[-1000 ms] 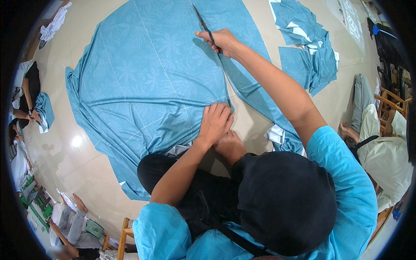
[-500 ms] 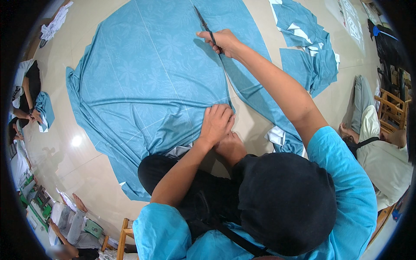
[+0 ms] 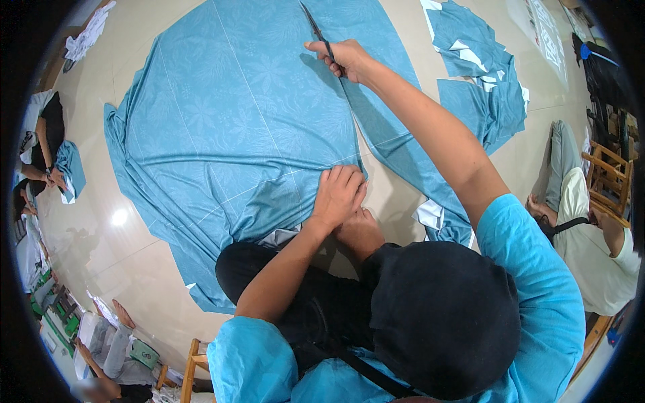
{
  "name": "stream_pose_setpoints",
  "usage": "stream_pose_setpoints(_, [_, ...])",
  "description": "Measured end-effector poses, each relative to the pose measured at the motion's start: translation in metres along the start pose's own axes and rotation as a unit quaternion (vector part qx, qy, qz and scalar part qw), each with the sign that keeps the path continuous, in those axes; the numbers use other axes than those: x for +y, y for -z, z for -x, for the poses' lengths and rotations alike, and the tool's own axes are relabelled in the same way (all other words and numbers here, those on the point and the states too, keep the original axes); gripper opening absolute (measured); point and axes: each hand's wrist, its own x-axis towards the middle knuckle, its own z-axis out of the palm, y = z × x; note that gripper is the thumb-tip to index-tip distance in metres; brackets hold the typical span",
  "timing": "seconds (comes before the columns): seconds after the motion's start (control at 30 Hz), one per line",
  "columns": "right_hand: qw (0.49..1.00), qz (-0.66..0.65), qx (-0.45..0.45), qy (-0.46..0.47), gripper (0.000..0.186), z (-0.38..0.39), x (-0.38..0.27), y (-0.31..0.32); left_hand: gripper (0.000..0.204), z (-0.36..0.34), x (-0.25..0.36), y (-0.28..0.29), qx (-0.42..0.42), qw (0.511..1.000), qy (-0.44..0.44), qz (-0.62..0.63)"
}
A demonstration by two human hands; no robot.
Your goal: The person cuts a large piece of light blue patterned fabric using shears while sitting on the floor. They follow marked lines, periodically lifting and repositioning the fabric to continue cutting along the pattern.
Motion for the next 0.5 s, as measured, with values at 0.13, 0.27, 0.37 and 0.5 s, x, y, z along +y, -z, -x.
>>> stream_pose_setpoints(0.13, [1.000, 0.014, 0.009, 0.001, 0.053, 0.0002, -0.0013, -0.0005, 0.020, 0.0001, -0.0007, -0.0003, 0.001, 1.000, -0.002, -0.003])
stream_pose_setpoints(0.27, [1.000, 0.015, 0.005, 0.005, 0.053, -0.0007, -0.0024, -0.0010, 0.019, 0.0003, -0.0010, -0.0010, -0.003, 1.000, 0.001, -0.003])
stream_pose_setpoints(0.37, [1.000, 0.021, 0.007, 0.005, 0.052, -0.0014, -0.0016, -0.0018, 0.019, 0.0003, -0.0010, -0.0012, -0.001, 1.000, 0.000, -0.002])
stream_pose_setpoints(0.5, [1.000, 0.026, 0.004, 0.003, 0.052, 0.0000, 0.0029, -0.0017, 0.020, 0.0043, 0.0023, -0.0004, -0.001, 1.000, 0.000, -0.002])
